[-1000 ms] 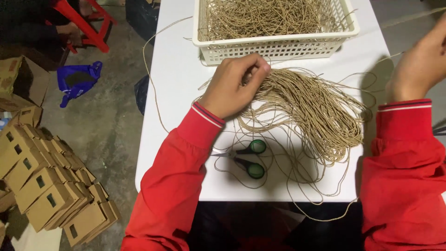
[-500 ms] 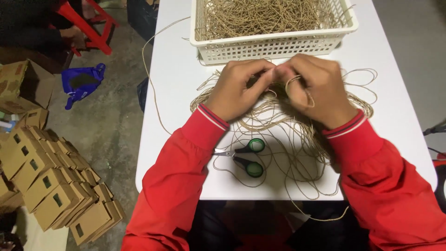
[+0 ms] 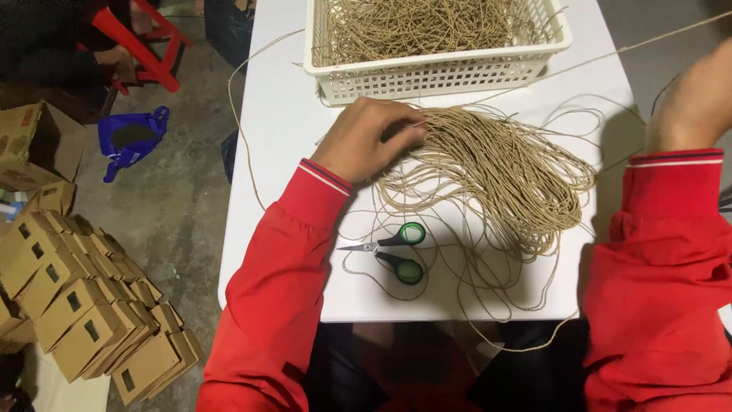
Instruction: The person repeatedly pulls lengths of twine from a pile on the table, measures them by hand, and cuts them with scissors. The cut pieces are placed into a white basket on the table.
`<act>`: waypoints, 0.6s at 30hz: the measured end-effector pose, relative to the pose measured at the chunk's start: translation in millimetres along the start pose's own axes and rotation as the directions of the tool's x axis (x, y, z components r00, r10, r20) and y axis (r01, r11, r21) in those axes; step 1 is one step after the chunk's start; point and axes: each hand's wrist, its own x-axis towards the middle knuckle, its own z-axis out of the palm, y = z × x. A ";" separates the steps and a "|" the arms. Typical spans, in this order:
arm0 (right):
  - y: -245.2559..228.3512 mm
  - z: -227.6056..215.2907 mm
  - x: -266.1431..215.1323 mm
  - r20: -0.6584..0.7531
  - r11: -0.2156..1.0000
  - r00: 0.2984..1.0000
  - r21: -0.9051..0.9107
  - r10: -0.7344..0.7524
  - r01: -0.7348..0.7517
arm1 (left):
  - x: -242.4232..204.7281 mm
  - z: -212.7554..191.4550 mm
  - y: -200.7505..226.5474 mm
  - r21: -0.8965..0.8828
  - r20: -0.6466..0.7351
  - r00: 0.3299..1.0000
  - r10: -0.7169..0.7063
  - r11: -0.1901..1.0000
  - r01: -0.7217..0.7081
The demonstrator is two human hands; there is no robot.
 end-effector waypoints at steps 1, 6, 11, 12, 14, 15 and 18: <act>38.3 37.5 17.7 0.032 0.905 0.958 0.320 0.284 -0.279 | 2.1 -0.3 -4.9 0.024 -0.060 0.996 0.070 0.997 -0.069; -129.5 -23.8 8.6 -0.185 0.874 0.902 0.381 0.390 -0.300 | 2.2 3.0 3.4 -0.100 -0.258 0.960 0.104 0.986 -0.134; -389.4 -88.6 22.9 -0.164 0.776 0.844 0.334 -0.511 0.535 | 5.8 10.3 4.4 -0.012 -0.280 0.945 0.167 0.984 -0.177; -395.2 -83.6 12.2 0.028 0.744 0.823 0.444 -0.568 0.499 | 6.1 11.6 5.0 0.029 -0.280 0.936 0.215 0.976 -0.216; -404.7 -80.1 -5.6 0.220 0.716 0.751 0.548 -0.622 0.432 | 3.0 17.9 3.8 0.062 -0.277 0.928 0.251 0.968 -0.243; -409.2 -80.0 -9.8 0.285 0.692 0.670 0.543 -0.685 0.476 | 3.0 20.3 1.4 0.069 -0.267 0.939 0.218 0.976 -0.207; -409.4 -79.9 -11.4 0.408 0.688 0.572 0.571 -0.711 0.448 | 4.0 23.2 -2.8 0.072 -0.257 0.943 0.212 0.977 -0.200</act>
